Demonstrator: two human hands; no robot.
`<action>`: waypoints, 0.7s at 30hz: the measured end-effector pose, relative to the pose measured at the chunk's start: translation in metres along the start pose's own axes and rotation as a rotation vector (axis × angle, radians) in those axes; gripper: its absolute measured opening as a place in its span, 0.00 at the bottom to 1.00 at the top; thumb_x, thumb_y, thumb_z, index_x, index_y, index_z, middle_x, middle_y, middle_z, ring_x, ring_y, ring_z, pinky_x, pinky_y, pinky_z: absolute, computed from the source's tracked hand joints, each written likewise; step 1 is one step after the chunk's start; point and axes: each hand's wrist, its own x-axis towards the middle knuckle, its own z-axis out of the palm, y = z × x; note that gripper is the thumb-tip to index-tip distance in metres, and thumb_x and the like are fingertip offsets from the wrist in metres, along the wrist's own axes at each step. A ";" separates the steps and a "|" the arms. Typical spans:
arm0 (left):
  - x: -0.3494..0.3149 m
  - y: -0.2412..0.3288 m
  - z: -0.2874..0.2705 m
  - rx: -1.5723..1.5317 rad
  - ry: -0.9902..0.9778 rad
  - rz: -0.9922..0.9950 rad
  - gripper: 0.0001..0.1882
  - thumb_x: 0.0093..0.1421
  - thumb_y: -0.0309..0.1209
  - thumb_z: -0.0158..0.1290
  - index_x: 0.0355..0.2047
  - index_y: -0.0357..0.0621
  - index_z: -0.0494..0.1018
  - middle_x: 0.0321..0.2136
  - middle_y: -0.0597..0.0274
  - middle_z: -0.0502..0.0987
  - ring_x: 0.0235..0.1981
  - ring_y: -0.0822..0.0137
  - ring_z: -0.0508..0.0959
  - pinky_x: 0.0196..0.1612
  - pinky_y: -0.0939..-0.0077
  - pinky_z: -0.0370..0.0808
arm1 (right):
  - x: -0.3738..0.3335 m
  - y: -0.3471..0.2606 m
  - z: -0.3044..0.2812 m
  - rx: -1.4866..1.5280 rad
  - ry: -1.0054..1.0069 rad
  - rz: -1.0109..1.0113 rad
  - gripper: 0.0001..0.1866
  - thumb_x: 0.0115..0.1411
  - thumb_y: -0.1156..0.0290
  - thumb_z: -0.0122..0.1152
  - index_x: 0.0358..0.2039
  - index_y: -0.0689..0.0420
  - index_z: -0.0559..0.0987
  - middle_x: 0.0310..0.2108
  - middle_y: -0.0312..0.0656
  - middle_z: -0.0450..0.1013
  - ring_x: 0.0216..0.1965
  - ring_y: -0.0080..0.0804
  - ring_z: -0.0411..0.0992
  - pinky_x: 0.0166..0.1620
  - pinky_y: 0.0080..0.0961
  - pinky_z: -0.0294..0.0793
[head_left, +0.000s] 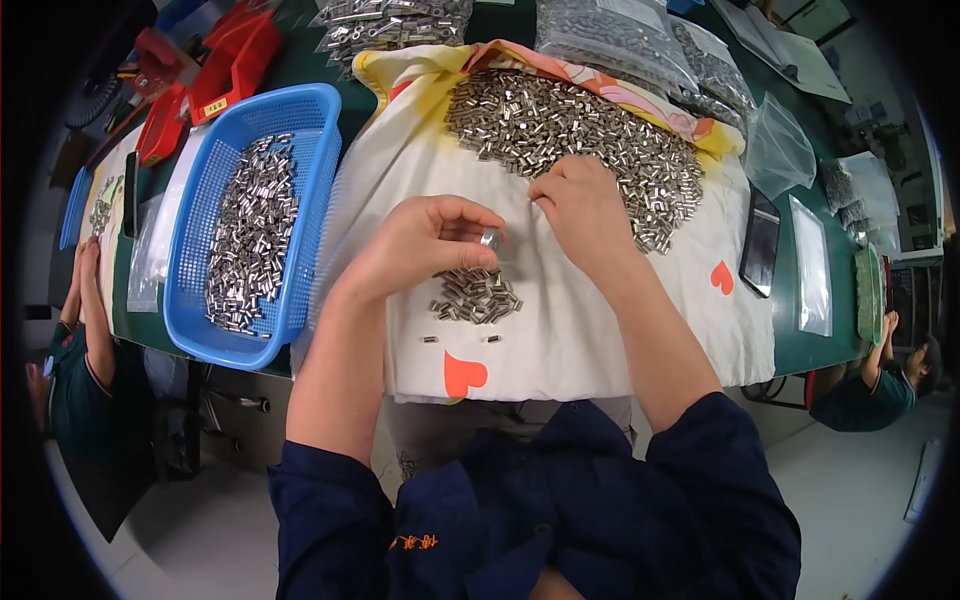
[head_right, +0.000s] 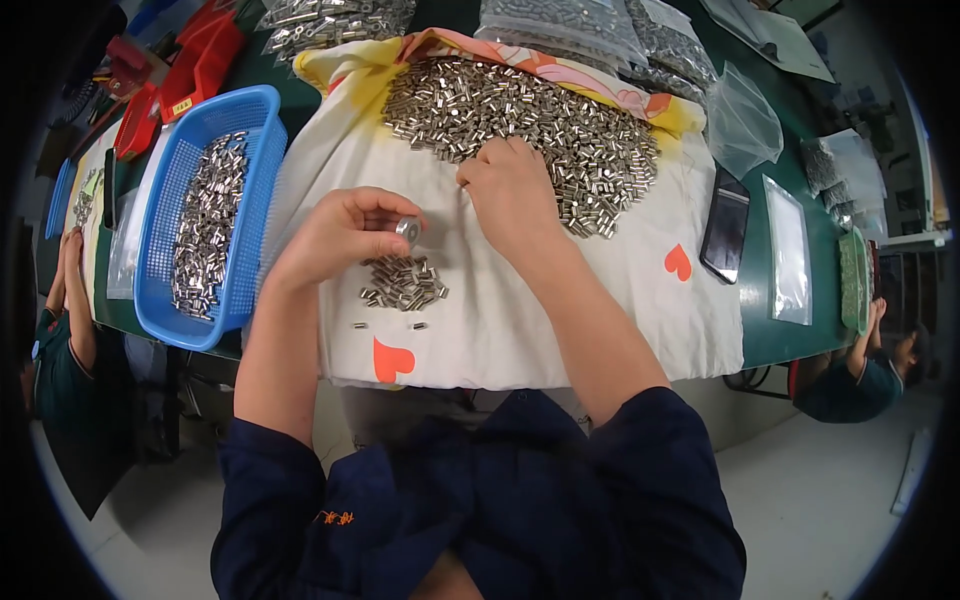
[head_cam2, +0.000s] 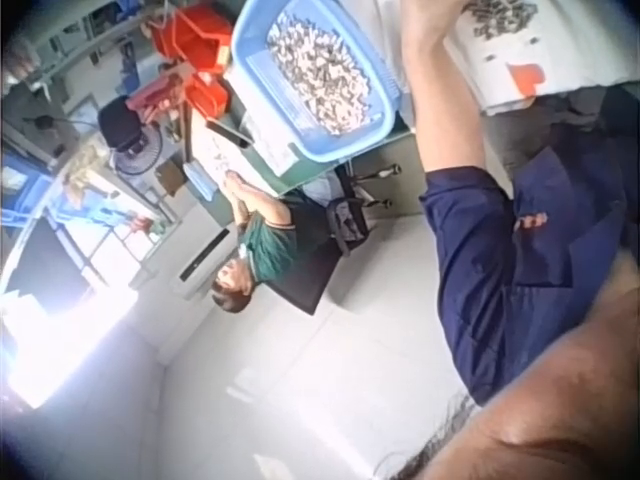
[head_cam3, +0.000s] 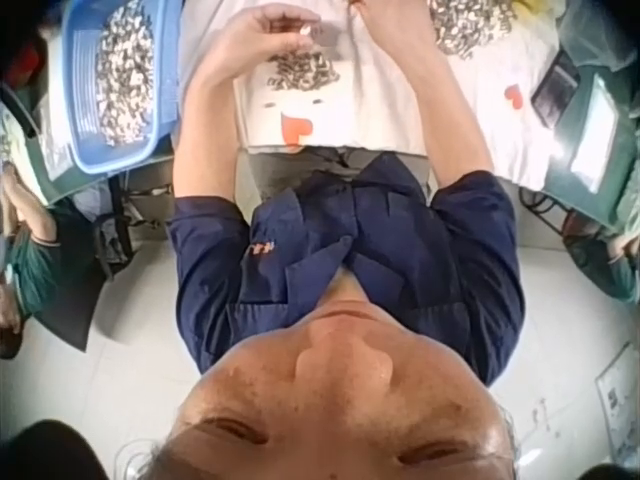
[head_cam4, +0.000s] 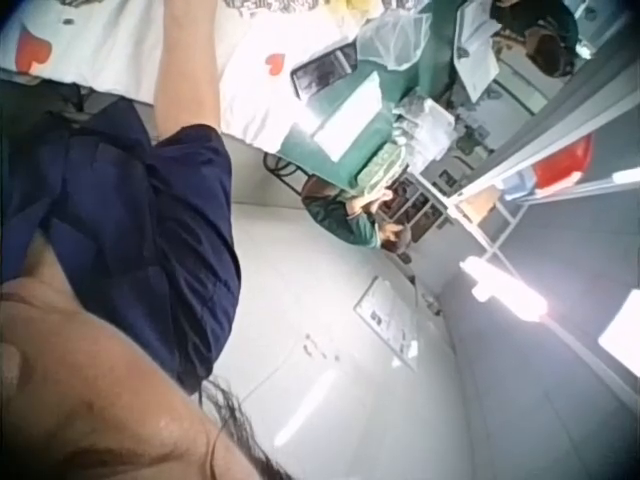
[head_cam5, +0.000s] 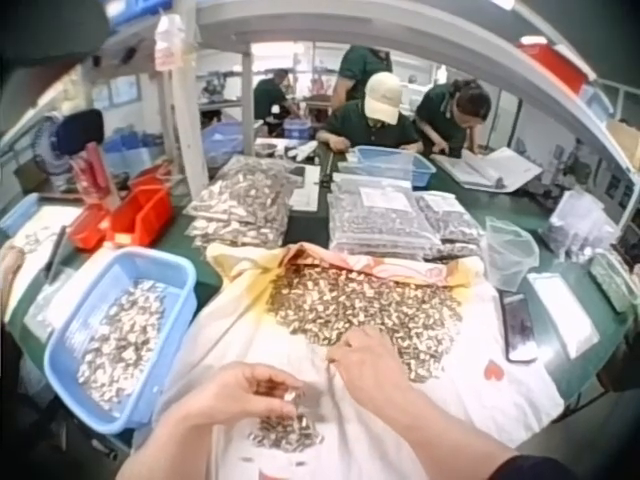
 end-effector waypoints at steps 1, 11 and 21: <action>0.000 -0.001 -0.001 0.008 0.009 0.003 0.16 0.46 0.20 0.57 0.37 0.35 0.72 0.26 0.68 0.73 0.29 0.80 0.73 0.33 0.87 0.71 | 0.001 -0.003 -0.001 0.002 -0.002 -0.004 0.06 0.47 0.75 0.54 0.26 0.53 0.78 0.29 0.37 0.68 0.37 0.36 0.64 0.43 0.34 0.62; 0.004 -0.004 -0.004 -0.170 0.069 0.106 0.18 0.48 0.21 0.56 0.40 0.32 0.69 0.32 0.59 0.75 0.33 0.75 0.75 0.38 0.84 0.72 | -0.008 -0.042 -0.017 0.818 -0.041 0.158 0.06 0.47 0.78 0.57 0.28 0.60 0.77 0.28 0.36 0.73 0.30 0.20 0.69 0.35 0.17 0.66; 0.004 -0.008 0.000 -0.042 0.136 0.077 0.18 0.47 0.22 0.58 0.40 0.31 0.70 0.28 0.63 0.76 0.30 0.78 0.74 0.35 0.87 0.71 | -0.012 -0.048 -0.007 0.353 0.159 -0.084 0.03 0.44 0.75 0.57 0.23 0.57 0.76 0.23 0.40 0.72 0.29 0.38 0.69 0.33 0.30 0.69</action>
